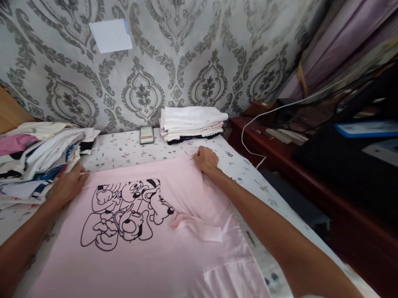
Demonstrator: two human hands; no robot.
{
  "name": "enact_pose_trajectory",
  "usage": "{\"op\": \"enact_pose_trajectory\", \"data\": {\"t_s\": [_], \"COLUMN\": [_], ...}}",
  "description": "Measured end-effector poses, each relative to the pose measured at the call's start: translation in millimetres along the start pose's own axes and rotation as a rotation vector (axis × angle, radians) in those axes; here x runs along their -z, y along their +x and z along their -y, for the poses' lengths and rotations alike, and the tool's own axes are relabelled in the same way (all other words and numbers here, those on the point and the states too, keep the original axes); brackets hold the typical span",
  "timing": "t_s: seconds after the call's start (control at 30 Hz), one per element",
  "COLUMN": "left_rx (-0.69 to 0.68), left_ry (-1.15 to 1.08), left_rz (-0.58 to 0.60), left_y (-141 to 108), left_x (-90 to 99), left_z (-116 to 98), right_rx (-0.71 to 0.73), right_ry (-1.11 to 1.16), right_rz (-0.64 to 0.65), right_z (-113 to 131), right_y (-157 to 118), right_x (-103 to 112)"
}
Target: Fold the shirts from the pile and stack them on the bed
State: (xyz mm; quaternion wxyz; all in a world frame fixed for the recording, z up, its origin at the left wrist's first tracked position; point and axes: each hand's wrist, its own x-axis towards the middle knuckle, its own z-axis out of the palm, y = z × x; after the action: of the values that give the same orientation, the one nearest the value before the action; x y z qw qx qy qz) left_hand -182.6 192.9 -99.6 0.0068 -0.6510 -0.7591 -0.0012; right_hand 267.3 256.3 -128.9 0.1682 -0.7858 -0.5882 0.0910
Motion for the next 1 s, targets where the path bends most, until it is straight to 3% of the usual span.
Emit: {"op": "enact_pose_trajectory", "data": {"t_s": [0.2, 0.3, 0.37, 0.47, 0.57, 0.63, 0.7, 0.83, 1.0], "left_rx": [0.008, -0.084, -0.173, -0.404, -0.820, -1.099, -1.257, -1.253, -1.226], "left_ry": [-0.017, 0.117, 0.174, -0.099, -0.454, -0.452, -0.379, -0.244, -0.339], "left_rz": [-0.053, -0.117, -0.181, -0.125, 0.111, 0.197, 0.211, 0.097, 0.092], "left_y": [0, -2, -6, -23, -59, -87, -110, -127, -126], "left_x": [-4.8, -1.1, 4.4, 13.7, 19.1, 17.8, 12.4, 1.7, 8.3], "left_z": [1, -4, -19, -65, -129, -169, -199, -222, -215], "right_rx": [0.000, 0.011, 0.037, 0.123, 0.217, 0.272, 0.321, 0.369, 0.361], "right_ry": [0.069, 0.090, 0.110, 0.136, 0.152, 0.157, 0.160, 0.167, 0.173], "right_rz": [-0.007, -0.025, -0.048, -0.079, -0.056, -0.021, 0.006, 0.020, 0.013], "right_z": [-13, -19, -22, -23, -23, -23, -25, -29, -31], "right_y": [-2, -1, 2, 7, 11, 11, 10, 10, 17], "right_x": [4, 4, 3, 1, -2, -3, -4, -4, -3]}}
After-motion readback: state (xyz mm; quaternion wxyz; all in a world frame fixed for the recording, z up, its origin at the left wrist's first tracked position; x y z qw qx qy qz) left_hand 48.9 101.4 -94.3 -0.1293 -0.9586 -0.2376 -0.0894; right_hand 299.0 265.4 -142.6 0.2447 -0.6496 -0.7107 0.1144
